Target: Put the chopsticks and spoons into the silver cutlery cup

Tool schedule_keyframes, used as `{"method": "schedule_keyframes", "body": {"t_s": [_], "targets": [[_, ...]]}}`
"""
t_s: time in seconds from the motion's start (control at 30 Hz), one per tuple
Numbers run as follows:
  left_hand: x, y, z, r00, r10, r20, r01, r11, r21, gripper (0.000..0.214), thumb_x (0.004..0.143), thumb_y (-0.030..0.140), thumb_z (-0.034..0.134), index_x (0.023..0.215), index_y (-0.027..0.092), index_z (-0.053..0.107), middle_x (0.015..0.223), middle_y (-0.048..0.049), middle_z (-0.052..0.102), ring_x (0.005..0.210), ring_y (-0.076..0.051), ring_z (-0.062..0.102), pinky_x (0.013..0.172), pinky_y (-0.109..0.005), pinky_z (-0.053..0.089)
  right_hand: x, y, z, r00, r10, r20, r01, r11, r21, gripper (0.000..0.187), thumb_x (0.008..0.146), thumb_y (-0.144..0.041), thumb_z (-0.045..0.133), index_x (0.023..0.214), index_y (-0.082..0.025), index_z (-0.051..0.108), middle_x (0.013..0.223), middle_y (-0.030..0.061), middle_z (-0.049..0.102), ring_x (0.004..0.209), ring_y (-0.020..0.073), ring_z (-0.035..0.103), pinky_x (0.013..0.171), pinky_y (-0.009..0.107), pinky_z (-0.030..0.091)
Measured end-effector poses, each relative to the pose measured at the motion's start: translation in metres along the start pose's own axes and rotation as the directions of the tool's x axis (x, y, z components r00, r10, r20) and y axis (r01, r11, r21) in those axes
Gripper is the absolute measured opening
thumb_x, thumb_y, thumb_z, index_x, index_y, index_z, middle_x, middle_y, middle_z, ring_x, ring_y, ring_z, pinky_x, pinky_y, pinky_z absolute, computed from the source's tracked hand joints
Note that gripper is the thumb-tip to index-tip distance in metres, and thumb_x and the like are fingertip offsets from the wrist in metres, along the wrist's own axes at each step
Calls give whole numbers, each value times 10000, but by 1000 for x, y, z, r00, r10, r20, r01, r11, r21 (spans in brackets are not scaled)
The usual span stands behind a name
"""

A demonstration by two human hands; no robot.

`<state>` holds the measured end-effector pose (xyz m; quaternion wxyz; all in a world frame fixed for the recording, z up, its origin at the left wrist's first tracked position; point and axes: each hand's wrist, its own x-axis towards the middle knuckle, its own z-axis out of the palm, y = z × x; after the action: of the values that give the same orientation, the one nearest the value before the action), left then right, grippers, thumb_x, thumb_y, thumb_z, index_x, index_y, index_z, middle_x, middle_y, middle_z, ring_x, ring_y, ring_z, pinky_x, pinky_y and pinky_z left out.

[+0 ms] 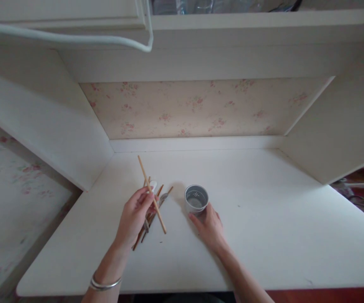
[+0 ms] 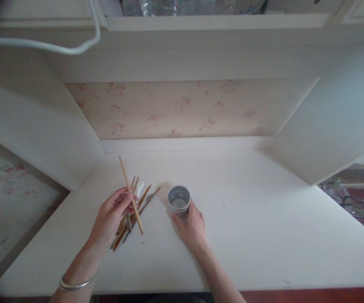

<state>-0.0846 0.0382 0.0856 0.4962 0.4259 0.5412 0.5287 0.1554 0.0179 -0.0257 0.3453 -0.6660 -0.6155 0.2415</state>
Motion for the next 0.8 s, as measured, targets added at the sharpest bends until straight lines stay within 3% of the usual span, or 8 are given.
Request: {"method": "schedule_keyframes", "body": {"t_s": [0.17,0.27,0.4,0.53,0.8], "targets": [[16,32,52,972,222,77,-218,974,-60,380,789,452,716,1007,160,610,1014,-69,689,749,-167,693,636,-287,607,-1,0,-1,1000,-31,4,31,999,-22,586,813,-473,654,1331,-285,457,1245,78,649,1188,326,576,956,470,457],[28,35,74,945,303,124,-309,951,25,358,818,455,685,1018,165,624,960,-41,689,750,-165,703,675,-294,612,-2,-2,-4,999,-43,19,44,998,-38,595,820,-433,652,1344,-245,442,1271,84,633,1196,299,570,960,431,453],[39,11,91,915,311,258,-371,900,230,269,863,397,632,987,164,685,935,-54,732,811,-175,705,778,-285,579,-2,-5,-5,999,-42,20,44,996,-72,592,818,-410,658,1337,-222,447,1270,86,634,1194,283,571,960,403,444],[45,-21,98,902,247,353,-357,888,291,254,880,360,600,997,169,720,1019,-79,742,902,-190,705,823,-284,562,-1,-5,-4,997,-75,14,76,993,-95,606,817,-407,663,1344,-212,437,1249,86,644,1171,271,588,965,396,437],[48,-44,98,926,177,335,-286,907,311,293,884,377,596,1052,169,715,1051,-78,737,949,-196,691,859,-291,537,-1,-4,-5,996,-88,0,88,991,-105,596,810,-411,674,1320,-208,443,1235,85,647,1167,274,590,965,403,438]]}}
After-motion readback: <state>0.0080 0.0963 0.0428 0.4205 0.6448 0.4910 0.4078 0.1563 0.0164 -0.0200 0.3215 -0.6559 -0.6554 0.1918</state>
